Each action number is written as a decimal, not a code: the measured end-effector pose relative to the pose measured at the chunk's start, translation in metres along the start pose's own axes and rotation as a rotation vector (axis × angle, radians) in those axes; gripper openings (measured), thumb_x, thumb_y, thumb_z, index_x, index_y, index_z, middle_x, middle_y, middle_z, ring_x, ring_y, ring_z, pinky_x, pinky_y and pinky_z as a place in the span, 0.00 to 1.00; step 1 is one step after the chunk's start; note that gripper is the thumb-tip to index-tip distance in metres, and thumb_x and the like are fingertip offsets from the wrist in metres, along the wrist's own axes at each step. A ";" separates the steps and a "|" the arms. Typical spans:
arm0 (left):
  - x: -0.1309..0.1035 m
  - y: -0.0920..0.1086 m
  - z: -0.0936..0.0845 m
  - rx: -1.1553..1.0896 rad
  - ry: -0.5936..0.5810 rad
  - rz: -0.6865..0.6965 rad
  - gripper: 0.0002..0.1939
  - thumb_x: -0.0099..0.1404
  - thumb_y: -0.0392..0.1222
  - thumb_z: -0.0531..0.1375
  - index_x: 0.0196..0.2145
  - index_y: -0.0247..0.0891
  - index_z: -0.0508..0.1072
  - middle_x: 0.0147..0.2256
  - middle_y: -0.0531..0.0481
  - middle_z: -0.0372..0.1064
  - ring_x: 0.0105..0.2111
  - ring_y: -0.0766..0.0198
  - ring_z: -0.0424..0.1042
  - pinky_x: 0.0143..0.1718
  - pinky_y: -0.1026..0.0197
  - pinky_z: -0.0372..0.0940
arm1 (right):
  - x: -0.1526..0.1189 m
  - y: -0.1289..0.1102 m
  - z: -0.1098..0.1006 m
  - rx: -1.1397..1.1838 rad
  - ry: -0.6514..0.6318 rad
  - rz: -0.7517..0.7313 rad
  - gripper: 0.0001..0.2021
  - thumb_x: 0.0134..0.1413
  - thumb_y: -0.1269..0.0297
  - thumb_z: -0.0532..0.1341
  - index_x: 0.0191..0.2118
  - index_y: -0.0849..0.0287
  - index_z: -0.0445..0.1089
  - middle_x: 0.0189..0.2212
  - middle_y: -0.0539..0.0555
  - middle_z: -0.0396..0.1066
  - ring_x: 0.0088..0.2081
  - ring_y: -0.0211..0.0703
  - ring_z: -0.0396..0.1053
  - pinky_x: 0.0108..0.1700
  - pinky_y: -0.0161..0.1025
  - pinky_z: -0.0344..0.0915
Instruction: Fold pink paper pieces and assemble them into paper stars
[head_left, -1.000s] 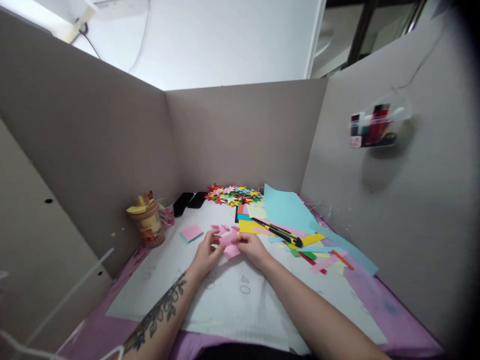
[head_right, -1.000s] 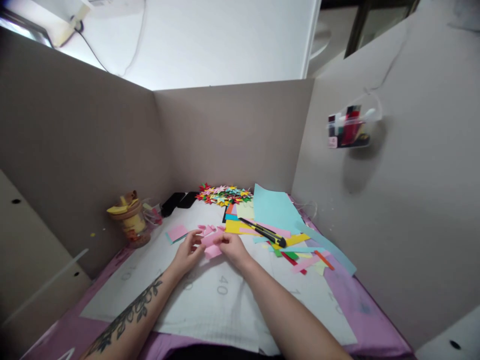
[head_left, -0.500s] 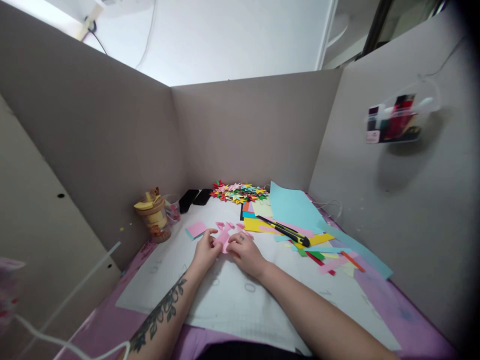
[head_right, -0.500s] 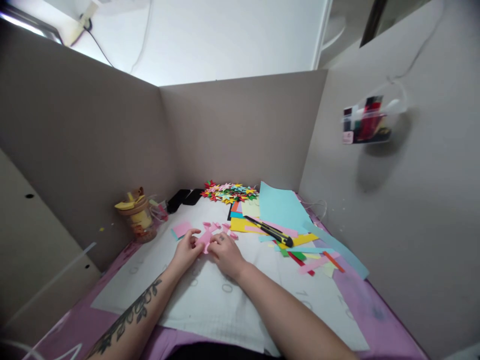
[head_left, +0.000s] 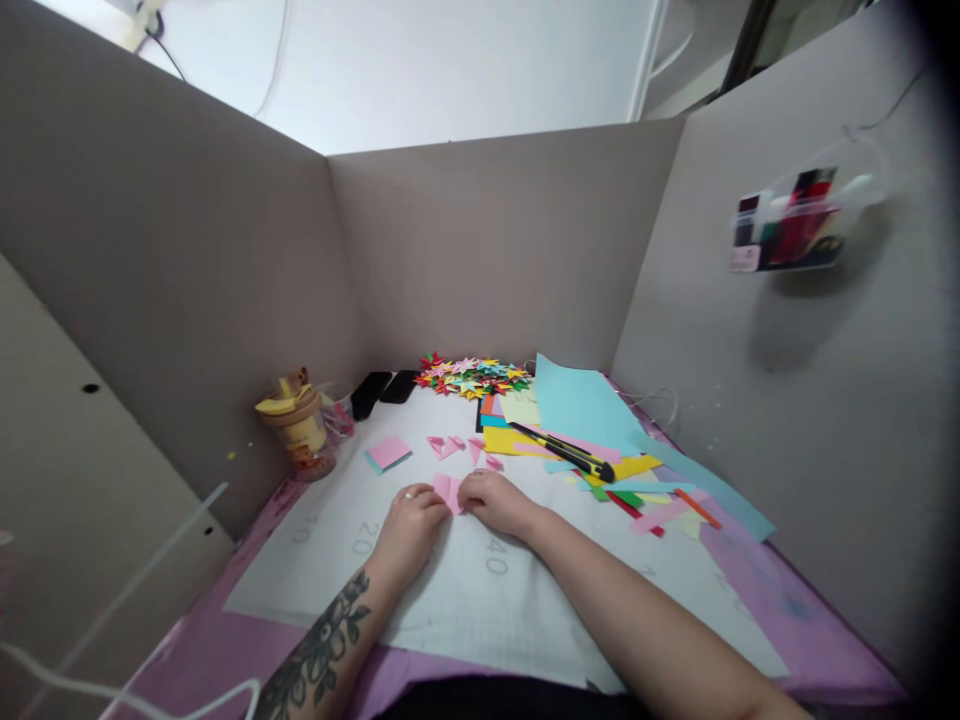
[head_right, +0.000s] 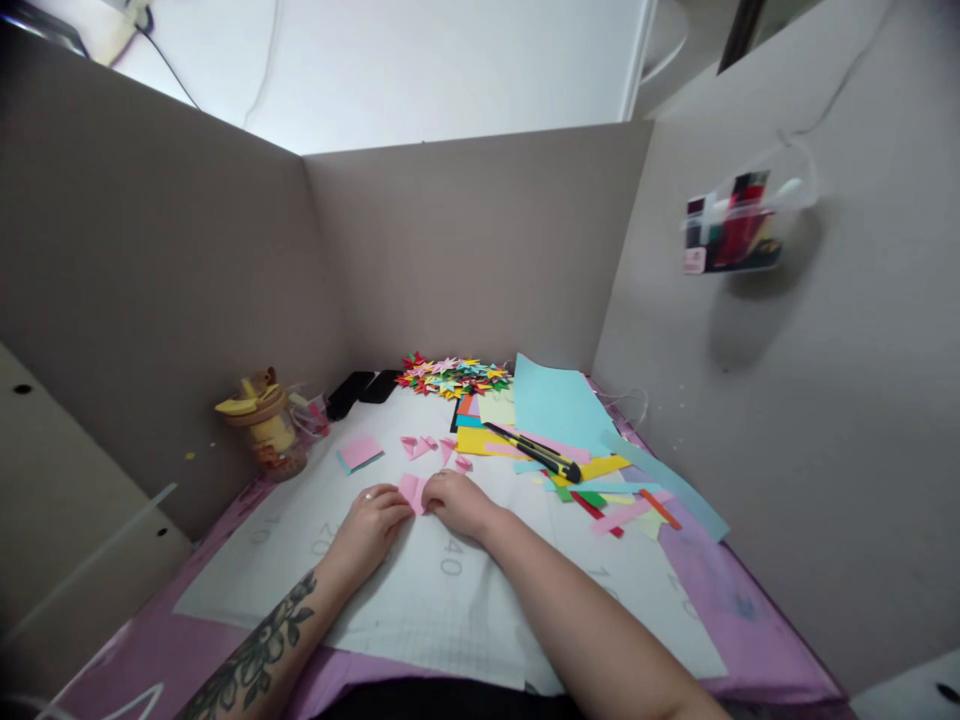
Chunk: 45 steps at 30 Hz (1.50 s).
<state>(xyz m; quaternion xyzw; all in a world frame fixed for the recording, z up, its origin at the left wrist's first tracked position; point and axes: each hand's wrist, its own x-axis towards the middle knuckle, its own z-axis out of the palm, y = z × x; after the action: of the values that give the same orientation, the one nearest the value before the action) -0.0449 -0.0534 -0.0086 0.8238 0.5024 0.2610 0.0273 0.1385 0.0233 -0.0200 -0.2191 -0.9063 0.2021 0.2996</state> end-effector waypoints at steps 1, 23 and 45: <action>-0.002 0.003 0.000 0.013 -0.027 -0.005 0.13 0.57 0.31 0.55 0.36 0.43 0.76 0.35 0.46 0.72 0.41 0.55 0.66 0.46 0.52 0.58 | 0.000 0.000 -0.001 0.009 0.000 0.011 0.11 0.45 0.81 0.56 0.27 0.59 0.72 0.27 0.52 0.72 0.34 0.40 0.67 0.41 0.37 0.62; -0.011 0.022 -0.001 0.269 -0.175 -0.014 0.14 0.63 0.32 0.52 0.43 0.41 0.71 0.39 0.47 0.69 0.41 0.58 0.65 0.41 0.57 0.60 | 0.003 0.008 0.004 0.020 0.037 0.224 0.05 0.47 0.75 0.58 0.25 0.62 0.69 0.28 0.51 0.66 0.31 0.36 0.64 0.35 0.32 0.59; -0.008 0.025 -0.003 0.309 -0.224 -0.010 0.17 0.64 0.34 0.50 0.49 0.42 0.67 0.35 0.46 0.65 0.39 0.58 0.61 0.39 0.57 0.58 | 0.010 0.000 0.016 -0.105 0.104 0.391 0.06 0.46 0.73 0.57 0.22 0.62 0.66 0.28 0.51 0.62 0.30 0.35 0.61 0.33 0.32 0.56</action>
<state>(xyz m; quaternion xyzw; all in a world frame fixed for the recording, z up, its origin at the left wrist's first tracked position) -0.0288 -0.0729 -0.0012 0.8397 0.5343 0.0872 -0.0424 0.1214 0.0246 -0.0276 -0.4164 -0.8391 0.1976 0.2891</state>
